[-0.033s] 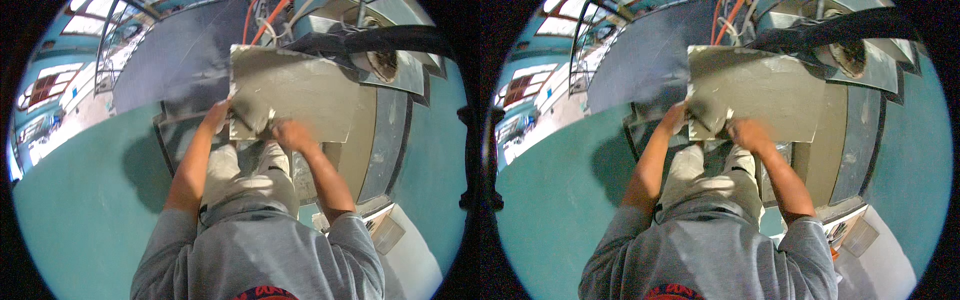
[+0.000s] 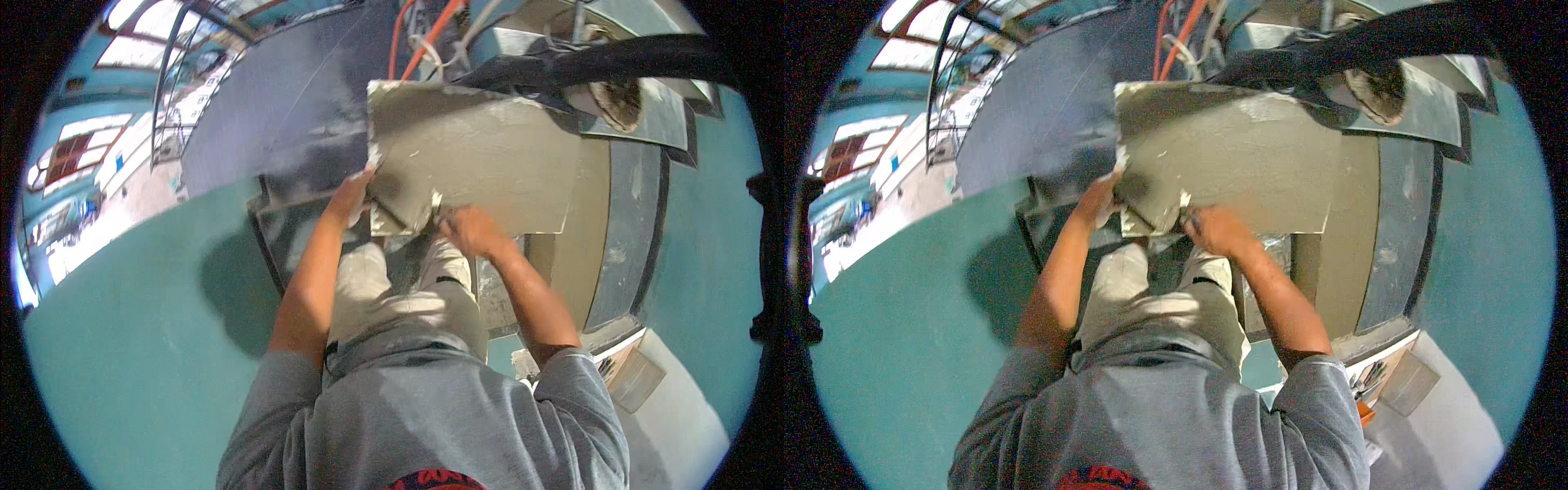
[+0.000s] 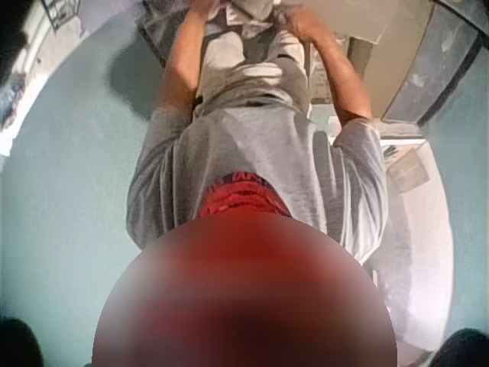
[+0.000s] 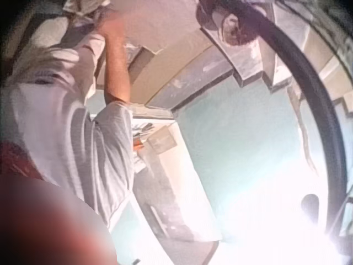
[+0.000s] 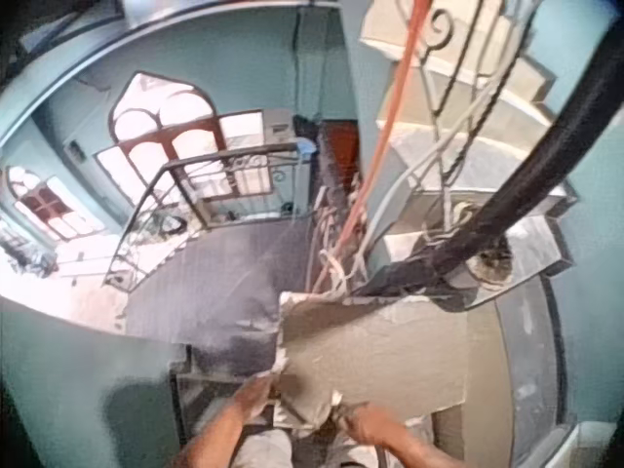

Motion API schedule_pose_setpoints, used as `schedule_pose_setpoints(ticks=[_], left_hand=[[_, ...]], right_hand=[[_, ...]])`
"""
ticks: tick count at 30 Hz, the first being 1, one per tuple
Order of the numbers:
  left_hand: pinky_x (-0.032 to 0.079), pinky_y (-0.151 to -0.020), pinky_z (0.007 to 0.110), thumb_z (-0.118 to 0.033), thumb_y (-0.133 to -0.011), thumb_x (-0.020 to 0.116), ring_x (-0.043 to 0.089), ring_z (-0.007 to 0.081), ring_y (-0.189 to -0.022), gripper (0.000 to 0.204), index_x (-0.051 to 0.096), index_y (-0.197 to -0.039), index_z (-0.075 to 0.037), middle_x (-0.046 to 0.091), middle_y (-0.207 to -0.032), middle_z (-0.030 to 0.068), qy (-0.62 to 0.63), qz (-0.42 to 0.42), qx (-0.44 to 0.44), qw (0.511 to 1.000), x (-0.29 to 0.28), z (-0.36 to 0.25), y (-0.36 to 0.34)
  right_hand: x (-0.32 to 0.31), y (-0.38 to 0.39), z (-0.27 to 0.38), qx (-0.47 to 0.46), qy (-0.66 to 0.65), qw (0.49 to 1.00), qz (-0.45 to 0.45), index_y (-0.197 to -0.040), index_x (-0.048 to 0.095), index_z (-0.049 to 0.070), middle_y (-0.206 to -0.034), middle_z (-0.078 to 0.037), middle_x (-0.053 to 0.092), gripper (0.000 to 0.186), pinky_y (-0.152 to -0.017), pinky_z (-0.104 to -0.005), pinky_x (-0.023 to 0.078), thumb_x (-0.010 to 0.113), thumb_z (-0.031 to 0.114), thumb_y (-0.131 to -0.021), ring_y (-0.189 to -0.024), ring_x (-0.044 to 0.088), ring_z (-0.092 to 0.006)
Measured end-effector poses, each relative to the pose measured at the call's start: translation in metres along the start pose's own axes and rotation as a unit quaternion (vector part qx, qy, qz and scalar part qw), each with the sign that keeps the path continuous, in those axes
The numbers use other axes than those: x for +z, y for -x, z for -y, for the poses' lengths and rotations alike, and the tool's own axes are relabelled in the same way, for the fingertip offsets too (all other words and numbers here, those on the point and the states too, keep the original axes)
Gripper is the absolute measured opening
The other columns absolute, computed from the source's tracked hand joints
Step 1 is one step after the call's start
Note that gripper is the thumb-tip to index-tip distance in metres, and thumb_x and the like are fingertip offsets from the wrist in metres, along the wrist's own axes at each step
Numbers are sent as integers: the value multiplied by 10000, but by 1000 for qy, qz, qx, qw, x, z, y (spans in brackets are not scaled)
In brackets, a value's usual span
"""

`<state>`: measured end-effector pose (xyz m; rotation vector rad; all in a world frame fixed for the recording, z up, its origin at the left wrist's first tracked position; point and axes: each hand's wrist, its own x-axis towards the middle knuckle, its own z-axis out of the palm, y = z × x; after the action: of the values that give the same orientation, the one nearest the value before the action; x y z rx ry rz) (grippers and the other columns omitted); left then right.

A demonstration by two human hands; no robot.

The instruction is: The person applies mortar to the back of a tile using a trowel, places the tile on a stair step, and taps it into place with a rubber mallet. The person repeats this process for a second tile.

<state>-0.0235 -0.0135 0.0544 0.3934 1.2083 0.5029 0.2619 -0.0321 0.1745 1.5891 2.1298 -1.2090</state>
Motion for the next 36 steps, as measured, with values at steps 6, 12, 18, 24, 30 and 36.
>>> schedule_pose_setpoints(ticks=[6, 12, 18, 24, 30, 36], left_hand=[[379, -1101, 493, -567, -1044, 506, 531, 271, -1308, 652, 490, -1522, -123, 541, -1496, 48, 16, -10, -45, 999, -8, -5, -22], [454, -954, 452, -540, -1062, 499, 575, 236, -1089, 549, 576, -1398, -112, 604, -1322, 32, -13, -74, -49, 996, -13, 3, -32], [404, -1059, 493, -552, -1065, 479, 543, 241, -1228, 598, 526, -1468, -112, 543, -1462, 52, -22, -42, -56, 997, -20, 6, -39], [330, -1112, 479, -564, -1059, 484, 457, 257, -1354, 638, 483, -1521, -124, 506, -1524, 42, -4, 79, 27, 997, -30, 7, -39], [344, -1104, 504, -566, -1039, 523, 436, 272, -1392, 648, 463, -1522, -138, 454, -1554, 37, -4, -42, -27, 999, -31, 7, -38], [360, -1114, 517, -492, -1088, 462, 510, 263, -1334, 541, 481, -1499, -140, 524, -1486, 54, -14, -50, -44, 998, -8, -13, -24]], right_hand=[[4, 50, -20, 62, 83, 990, 96, -1008, 708, -1, -874, -278, 707, 449, -760, -571, 559, 581, 429, -982, -848, 692, -485], [-63, 136, -61, 189, -34, 978, -87, -1256, 669, 104, -1031, -248, 726, 446, -858, -558, 549, 557, 445, -990, -965, 700, -460], [-184, 117, -156, 350, -92, 840, -404, -1239, 687, 102, -1096, -260, 726, 492, -903, -544, 529, 538, 507, -1003, -1043, 692, -452], [-303, -6, -233, 326, -108, 823, -452, -1159, 711, 5, -1207, -285, 699, 614, -984, -533, 508, 541, 569, -988, -1148, 660, -464], [-213, 44, -208, 73, 83, 761, -639, -1072, 681, 15, -1030, -195, 686, 306, -869, -491, 496, 670, 300, -960, -974, 631, -403], [15, 144, -222, 411, -296, 608, -611, -1143, 643, 11, -1012, -122, 665, 283, -854, -406, 502, 646, 242, -980, -982, 633, -299]])
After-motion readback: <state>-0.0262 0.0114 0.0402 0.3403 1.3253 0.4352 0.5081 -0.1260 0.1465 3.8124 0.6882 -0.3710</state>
